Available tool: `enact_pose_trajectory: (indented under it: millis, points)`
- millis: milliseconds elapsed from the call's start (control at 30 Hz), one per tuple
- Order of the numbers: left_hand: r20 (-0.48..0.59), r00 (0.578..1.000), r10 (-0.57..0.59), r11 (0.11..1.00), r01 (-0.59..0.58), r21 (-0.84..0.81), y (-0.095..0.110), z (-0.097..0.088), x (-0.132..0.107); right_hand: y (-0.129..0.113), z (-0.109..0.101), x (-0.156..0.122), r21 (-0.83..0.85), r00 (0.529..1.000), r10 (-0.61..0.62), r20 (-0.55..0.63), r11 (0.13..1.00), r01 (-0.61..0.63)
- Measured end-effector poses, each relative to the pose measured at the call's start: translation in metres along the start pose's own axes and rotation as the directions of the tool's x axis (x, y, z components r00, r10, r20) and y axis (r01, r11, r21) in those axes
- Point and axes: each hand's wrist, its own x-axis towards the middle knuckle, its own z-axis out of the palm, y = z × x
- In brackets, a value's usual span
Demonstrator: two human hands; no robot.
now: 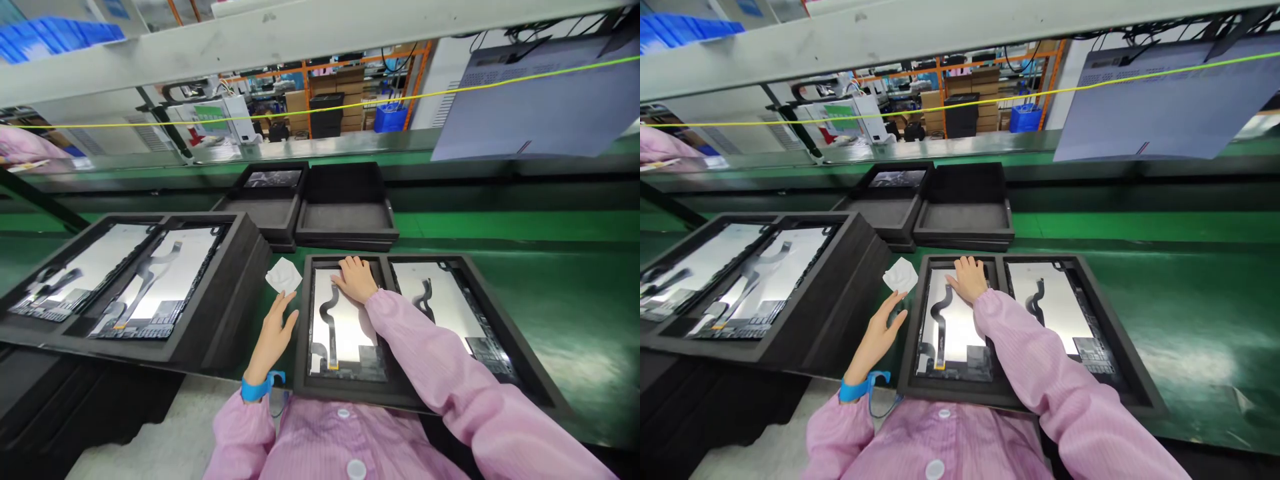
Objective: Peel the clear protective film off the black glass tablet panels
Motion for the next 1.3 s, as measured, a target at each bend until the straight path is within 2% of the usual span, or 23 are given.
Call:
enact_pose_trajectory:
  millis: [133,300,367,467,567,633,700,733,767,800,867,933,1000,1033,1067,1133,1200,1267,1300]
  points:
    - [0.01,1.0,0.01,0.998,-0.01,-0.058,0.007,0.005,-0.002,-0.005,0.004,0.005,0.038,1.0,0.022,0.0,0.999,-0.022]
    - [-0.039,0.999,-0.012,0.985,0.005,-0.17,0.011,0.004,-0.004,-0.007,0.001,0.011,0.158,0.997,0.066,-0.038,0.986,-0.06]
    - [-0.054,0.998,-0.026,0.971,0.012,-0.24,0.014,0.0,-0.003,-0.005,-0.012,0.012,0.252,0.996,0.063,-0.061,0.967,-0.046]
    - [-0.044,0.998,-0.049,0.923,0.029,-0.383,0.026,-0.002,0.001,0.002,-0.044,0.008,0.422,0.991,0.056,-0.123,0.907,0.001]
    - [0.071,0.996,-0.06,0.841,0.089,-0.534,0.053,0.01,0.002,0.014,-0.077,0.006,0.592,0.973,0.021,-0.23,0.797,0.123]
    - [0.28,0.96,-0.021,0.715,0.21,-0.667,0.077,0.026,-0.003,0.023,-0.091,0.009,0.68,0.951,0.037,-0.306,0.708,0.191]
    - [0.481,0.874,0.074,0.519,0.378,-0.767,0.102,0.044,-0.01,0.035,-0.098,0.013,0.745,0.928,0.094,-0.36,0.629,0.225]
    - [0.534,0.838,0.117,0.404,0.451,-0.796,0.114,0.051,-0.014,0.041,-0.101,0.013,0.771,0.919,0.122,-0.375,0.591,0.236]
    - [0.547,0.826,0.136,0.295,0.493,-0.818,0.124,0.057,-0.017,0.048,-0.103,0.011,0.796,0.913,0.144,-0.382,0.554,0.245]
    - [0.525,0.842,0.123,0.215,0.494,-0.843,0.133,0.059,-0.02,0.055,-0.106,0.007,0.817,0.911,0.159,-0.381,0.519,0.251]
    - [0.426,0.903,0.054,0.154,0.414,-0.897,0.146,0.057,-0.022,0.068,-0.113,-0.008,0.857,0.918,0.173,-0.356,0.452,0.247]
    - [0.328,0.944,0.033,0.188,0.316,-0.93,0.151,0.049,-0.021,0.079,-0.121,-0.026,0.919,0.942,0.222,-0.252,0.361,0.161]
    - [0.287,0.955,0.079,0.253,0.259,-0.932,0.152,0.04,-0.019,0.088,-0.128,-0.042,0.955,0.942,0.311,-0.128,0.293,0.033]
    - [0.287,0.952,0.106,0.274,0.249,-0.929,0.152,0.037,-0.019,0.091,-0.13,-0.048,0.946,0.92,0.375,-0.109,0.324,-0.02]
    - [0.293,0.947,0.128,0.29,0.247,-0.925,0.152,0.035,-0.019,0.094,-0.131,-0.052,0.909,0.888,0.437,-0.145,0.414,-0.055]
    - [0.31,0.939,0.149,0.309,0.254,-0.917,0.153,0.032,-0.02,0.094,-0.132,-0.059,0.732,0.814,0.47,-0.342,0.676,-0.082]
    - [0.326,0.932,0.158,0.316,0.266,-0.911,0.154,0.03,-0.022,0.088,-0.134,-0.067,0.533,0.754,0.408,-0.514,0.841,-0.091]
    - [0.345,0.925,0.161,0.311,0.284,-0.907,0.157,0.028,-0.025,0.078,-0.139,-0.082,0.478,0.727,0.352,-0.59,0.877,-0.036]
    - [0.349,0.924,0.16,0.303,0.29,-0.908,0.158,0.026,-0.026,0.072,-0.142,-0.091,0.509,0.736,0.339,-0.586,0.861,0.009]
